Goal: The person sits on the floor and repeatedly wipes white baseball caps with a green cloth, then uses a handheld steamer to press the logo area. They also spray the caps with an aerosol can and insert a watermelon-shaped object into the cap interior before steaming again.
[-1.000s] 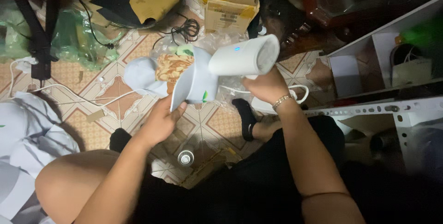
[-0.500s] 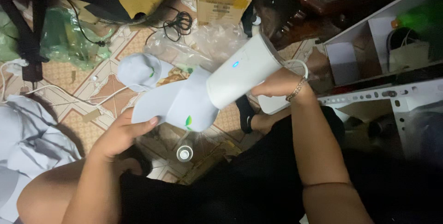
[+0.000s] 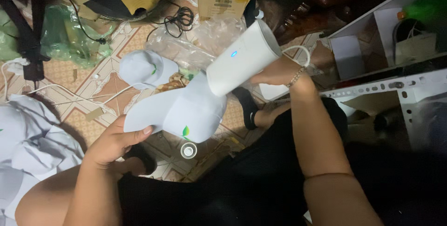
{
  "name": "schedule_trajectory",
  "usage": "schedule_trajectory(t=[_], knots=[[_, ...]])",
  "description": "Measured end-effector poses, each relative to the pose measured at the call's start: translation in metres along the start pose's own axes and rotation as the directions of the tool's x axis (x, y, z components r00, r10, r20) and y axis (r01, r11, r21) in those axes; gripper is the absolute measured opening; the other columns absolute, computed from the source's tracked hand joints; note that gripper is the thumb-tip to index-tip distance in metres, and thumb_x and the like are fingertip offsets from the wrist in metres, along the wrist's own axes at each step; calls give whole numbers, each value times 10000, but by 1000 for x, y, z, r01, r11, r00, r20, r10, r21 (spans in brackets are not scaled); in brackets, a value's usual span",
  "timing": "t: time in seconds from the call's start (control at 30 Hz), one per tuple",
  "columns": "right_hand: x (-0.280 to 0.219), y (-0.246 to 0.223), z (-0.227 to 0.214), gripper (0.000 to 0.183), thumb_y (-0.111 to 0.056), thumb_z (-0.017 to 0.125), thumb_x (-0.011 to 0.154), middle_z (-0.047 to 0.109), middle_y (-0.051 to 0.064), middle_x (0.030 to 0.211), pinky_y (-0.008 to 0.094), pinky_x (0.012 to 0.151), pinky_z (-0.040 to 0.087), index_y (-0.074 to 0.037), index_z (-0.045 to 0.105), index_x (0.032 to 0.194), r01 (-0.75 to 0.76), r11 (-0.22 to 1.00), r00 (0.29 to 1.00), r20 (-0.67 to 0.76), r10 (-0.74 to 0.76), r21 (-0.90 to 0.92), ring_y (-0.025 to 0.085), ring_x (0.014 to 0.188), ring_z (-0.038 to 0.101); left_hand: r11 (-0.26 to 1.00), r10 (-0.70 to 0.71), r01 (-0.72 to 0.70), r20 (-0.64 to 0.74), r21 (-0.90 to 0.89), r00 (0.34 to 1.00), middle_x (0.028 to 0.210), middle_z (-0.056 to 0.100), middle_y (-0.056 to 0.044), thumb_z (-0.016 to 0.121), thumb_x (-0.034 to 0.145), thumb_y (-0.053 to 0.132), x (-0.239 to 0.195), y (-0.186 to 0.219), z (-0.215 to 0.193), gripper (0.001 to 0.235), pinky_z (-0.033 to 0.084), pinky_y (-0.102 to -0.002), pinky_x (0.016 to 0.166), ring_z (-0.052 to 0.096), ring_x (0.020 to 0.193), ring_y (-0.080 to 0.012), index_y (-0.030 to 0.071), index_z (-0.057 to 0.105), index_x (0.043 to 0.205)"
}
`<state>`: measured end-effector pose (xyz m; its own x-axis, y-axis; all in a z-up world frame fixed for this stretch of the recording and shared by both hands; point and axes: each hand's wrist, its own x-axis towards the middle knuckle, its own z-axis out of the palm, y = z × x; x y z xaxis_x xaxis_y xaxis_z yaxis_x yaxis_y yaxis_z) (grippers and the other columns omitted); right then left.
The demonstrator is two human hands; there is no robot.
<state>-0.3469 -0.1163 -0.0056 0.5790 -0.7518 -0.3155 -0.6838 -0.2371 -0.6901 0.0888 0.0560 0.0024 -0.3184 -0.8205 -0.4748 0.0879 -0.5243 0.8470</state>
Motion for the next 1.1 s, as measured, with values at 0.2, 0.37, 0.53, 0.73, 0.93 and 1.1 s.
schedule_trajectory(t=[0.2, 0.37, 0.53, 0.73, 0.93, 1.1], knots=[[7, -3, -6, 672, -373, 911, 695, 710, 174, 1189, 416, 872, 545, -17, 699, 1224, 240, 970, 971, -10, -241, -47, 286, 1034, 685, 996, -27, 19, 95, 89, 995, 1190, 752, -86, 708, 900, 175, 6, -2, 3, 414, 471, -323, 1008, 648, 1129, -177, -50, 704, 1248], [2, -4, -4, 638, -450, 822, 721, 753, 83, 1215, 367, 940, 575, -125, 702, 1256, -177, 984, 976, 121, 179, -24, 203, 1074, 733, 995, -57, 49, 85, 88, 995, 1174, 751, -75, 705, 899, 178, 2, -5, 0, 402, 471, -323, 994, 641, 1107, -171, -27, 707, 1244], [-5, 5, -6, 644, -463, 818, 775, 714, 98, 1302, 362, 1024, 517, -115, 686, 1301, 167, 984, 965, 216, -149, -68, 210, 1172, 663, 986, -49, 31, 105, 163, 993, 1162, 764, -75, 700, 908, 190, 3, -4, 1, 385, 483, -318, 988, 652, 1099, -165, -35, 728, 1219], [-1, 15, 5, 618, -472, 790, 800, 698, 99, 1303, 373, 996, 518, -118, 678, 1294, -41, 993, 979, 193, 61, -109, 223, 1161, 665, 991, -51, 41, 78, 126, 996, 1170, 755, -73, 703, 900, 186, 1, -4, 4, 398, 474, -315, 988, 646, 1101, -162, -34, 716, 1231], [1, 25, 6, 615, -450, 804, 781, 726, 111, 1246, 389, 959, 562, -109, 699, 1282, 166, 981, 977, 155, -148, -104, 244, 1110, 699, 999, -26, 24, 75, 37, 997, 1179, 750, -91, 709, 888, 167, 3, 1, 7, 413, 478, -334, 989, 654, 1109, -187, -51, 708, 1239], [4, 27, 9, 653, -539, 792, 848, 649, 79, 1306, 415, 941, 511, -145, 634, 1344, -292, 930, 929, 165, 331, -222, 225, 1133, 637, 999, 17, -19, 71, 26, 997, 1212, 742, -93, 696, 903, 169, -1, 2, 4, 414, 461, -328, 1017, 643, 1143, -179, -58, 697, 1249]])
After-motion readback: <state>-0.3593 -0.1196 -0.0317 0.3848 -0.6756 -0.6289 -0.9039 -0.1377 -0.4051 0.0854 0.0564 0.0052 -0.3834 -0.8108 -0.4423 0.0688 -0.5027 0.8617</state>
